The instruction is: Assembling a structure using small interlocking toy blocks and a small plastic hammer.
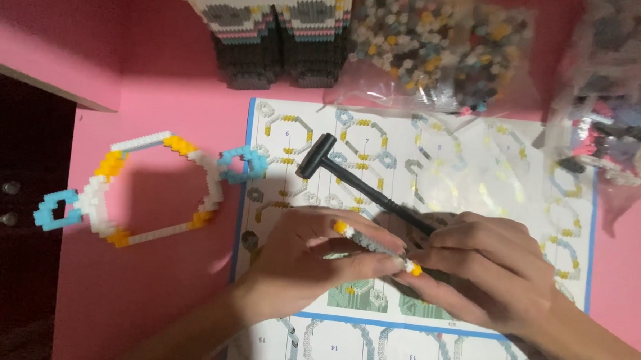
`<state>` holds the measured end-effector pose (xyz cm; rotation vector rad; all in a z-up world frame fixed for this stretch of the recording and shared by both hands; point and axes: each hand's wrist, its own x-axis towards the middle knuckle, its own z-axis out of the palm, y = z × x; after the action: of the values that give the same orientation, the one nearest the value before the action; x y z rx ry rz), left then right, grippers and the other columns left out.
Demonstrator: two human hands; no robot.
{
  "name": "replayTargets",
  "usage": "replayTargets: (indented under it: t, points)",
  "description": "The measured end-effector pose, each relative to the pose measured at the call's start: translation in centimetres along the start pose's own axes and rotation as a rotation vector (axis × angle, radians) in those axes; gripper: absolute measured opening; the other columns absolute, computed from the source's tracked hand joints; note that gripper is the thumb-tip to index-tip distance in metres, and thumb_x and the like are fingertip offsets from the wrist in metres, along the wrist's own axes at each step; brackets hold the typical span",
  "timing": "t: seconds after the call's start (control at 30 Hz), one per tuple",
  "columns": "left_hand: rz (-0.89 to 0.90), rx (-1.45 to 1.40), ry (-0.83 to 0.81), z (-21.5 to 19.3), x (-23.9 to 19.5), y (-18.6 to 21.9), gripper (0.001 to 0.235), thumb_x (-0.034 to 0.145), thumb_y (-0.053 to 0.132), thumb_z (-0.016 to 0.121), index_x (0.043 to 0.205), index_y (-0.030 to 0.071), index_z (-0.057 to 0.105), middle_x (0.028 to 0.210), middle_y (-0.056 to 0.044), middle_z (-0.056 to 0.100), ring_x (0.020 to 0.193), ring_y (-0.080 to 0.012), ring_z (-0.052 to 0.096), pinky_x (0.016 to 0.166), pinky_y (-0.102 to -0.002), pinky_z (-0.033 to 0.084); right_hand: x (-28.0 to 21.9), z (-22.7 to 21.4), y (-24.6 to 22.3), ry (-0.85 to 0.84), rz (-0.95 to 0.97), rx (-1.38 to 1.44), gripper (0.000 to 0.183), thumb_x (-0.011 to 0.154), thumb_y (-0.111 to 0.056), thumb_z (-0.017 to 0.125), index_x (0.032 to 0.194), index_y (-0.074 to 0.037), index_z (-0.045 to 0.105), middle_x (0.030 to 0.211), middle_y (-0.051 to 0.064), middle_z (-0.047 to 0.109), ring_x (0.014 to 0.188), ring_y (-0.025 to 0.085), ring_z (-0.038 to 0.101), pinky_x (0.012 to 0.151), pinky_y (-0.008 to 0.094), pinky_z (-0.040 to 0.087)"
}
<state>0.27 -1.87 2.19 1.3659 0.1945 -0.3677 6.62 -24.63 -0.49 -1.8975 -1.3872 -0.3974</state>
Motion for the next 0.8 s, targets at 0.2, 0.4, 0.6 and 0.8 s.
replayTargets:
  t: [0.2,0.4,0.6,0.8]
  points:
    - [-0.272,0.415,0.049,0.5,0.8,1.0,0.041,0.082,0.042,0.065,0.104,0.019,0.091,0.082,0.0,0.094,0.088,-0.0029,0.091,0.083,-0.018,0.064,1.4,-4.4,-1.8,-0.066,0.068,0.002,0.037,0.092,-0.036,0.077,0.099,-0.001,0.072,0.09,0.01,0.074,0.078,0.029,0.079,0.066,0.035,0.062]
    - [-0.282,-0.184,0.384,0.8,1.1,-0.5,0.024,0.082,-0.002,0.079,0.078,-0.026,0.08,0.074,-0.036,0.082,0.064,-0.0477,0.084,0.07,-0.057,0.077,-5.1,-10.0,-5.4,-0.033,0.336,-0.362,0.018,0.09,-0.03,0.073,0.082,-0.014,0.071,0.073,-0.002,0.073,0.057,0.01,0.068,0.055,0.027,0.055]
    - [-0.191,0.022,0.377,0.6,0.4,-0.8,0.027,0.087,0.009,0.077,0.089,-0.015,0.09,0.057,-0.024,0.079,0.059,-0.0229,0.062,0.063,-0.037,0.046,-19.1,-15.4,-1.3,0.407,0.987,-0.759,0.011,0.131,0.006,0.078,0.133,0.017,0.079,0.114,0.025,0.076,0.088,0.023,0.065,0.074,0.035,0.057]
    - [-0.084,-0.105,0.226,0.2,0.2,-1.3,0.028,0.091,0.009,0.073,0.099,-0.016,0.084,0.06,-0.026,0.076,0.062,-0.0287,0.069,0.066,-0.041,0.052,-27.1,-18.0,4.4,0.178,0.931,-1.128,0.013,0.125,-0.009,0.095,0.137,-0.005,0.093,0.108,0.011,0.078,0.079,0.02,0.067,0.079,0.033,0.051]
